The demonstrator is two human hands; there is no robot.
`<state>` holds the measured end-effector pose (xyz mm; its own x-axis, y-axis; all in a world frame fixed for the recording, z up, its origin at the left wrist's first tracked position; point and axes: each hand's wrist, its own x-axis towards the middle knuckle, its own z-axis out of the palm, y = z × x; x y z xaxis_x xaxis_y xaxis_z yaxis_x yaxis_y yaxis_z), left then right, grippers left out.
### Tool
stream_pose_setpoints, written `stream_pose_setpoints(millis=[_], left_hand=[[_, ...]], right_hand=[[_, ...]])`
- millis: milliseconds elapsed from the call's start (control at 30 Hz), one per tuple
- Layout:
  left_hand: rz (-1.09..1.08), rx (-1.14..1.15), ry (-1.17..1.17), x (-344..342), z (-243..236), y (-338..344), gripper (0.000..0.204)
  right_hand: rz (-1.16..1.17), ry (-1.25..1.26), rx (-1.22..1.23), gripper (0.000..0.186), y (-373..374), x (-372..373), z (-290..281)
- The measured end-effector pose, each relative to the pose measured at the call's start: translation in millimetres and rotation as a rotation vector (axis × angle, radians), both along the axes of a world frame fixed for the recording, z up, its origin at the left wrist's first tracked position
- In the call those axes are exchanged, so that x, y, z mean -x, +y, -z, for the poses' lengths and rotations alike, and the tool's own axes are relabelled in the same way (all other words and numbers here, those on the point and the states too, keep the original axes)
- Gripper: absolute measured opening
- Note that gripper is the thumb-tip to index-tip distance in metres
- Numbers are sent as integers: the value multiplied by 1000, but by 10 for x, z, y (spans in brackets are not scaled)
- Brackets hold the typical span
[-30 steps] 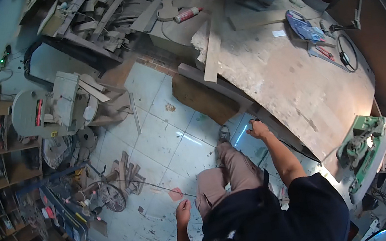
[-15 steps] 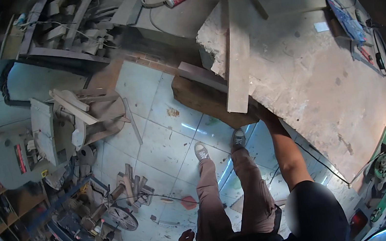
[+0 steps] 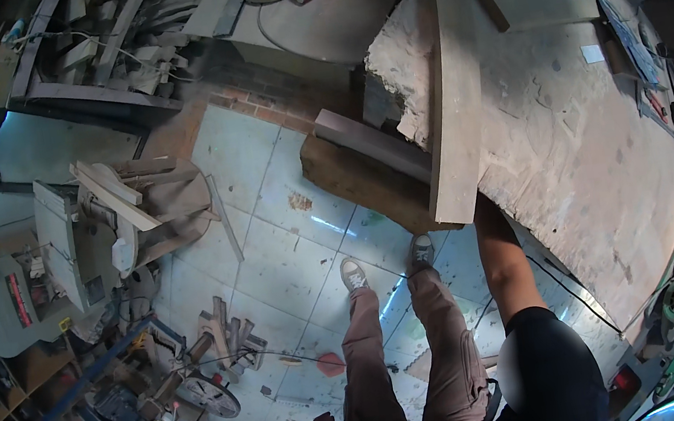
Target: The person moves a belt sander aside, picks up a small wood block, applies glue to its surface from a bottle, and presses the block onto a guitar body.
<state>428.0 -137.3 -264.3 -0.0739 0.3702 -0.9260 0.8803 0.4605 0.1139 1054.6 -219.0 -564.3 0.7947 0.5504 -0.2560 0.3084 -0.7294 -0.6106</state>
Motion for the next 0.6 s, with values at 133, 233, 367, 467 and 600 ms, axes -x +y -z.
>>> stream_pose_setpoints(millis=[133,233,367,467,600], left_hand=[[1,-33,-39,-146,32,-62,48],[-20,-32,-82,-151,75,-88,49],[-38,-56,-37,-101,-52,-232,47],[-14,-51,-83,-23,-36,-202,46],[197,-72,-164,117,57,-104,40]], right_hand=[[-35,-43,-46,43,77,-25,-301],[-53,-88,-84,39,123,-72,-611],[-109,-100,-138,34,208,81,-1226],[-84,-130,-152,32,-195,187,-1260],[-146,-220,371,28,-932,368,-1426]])
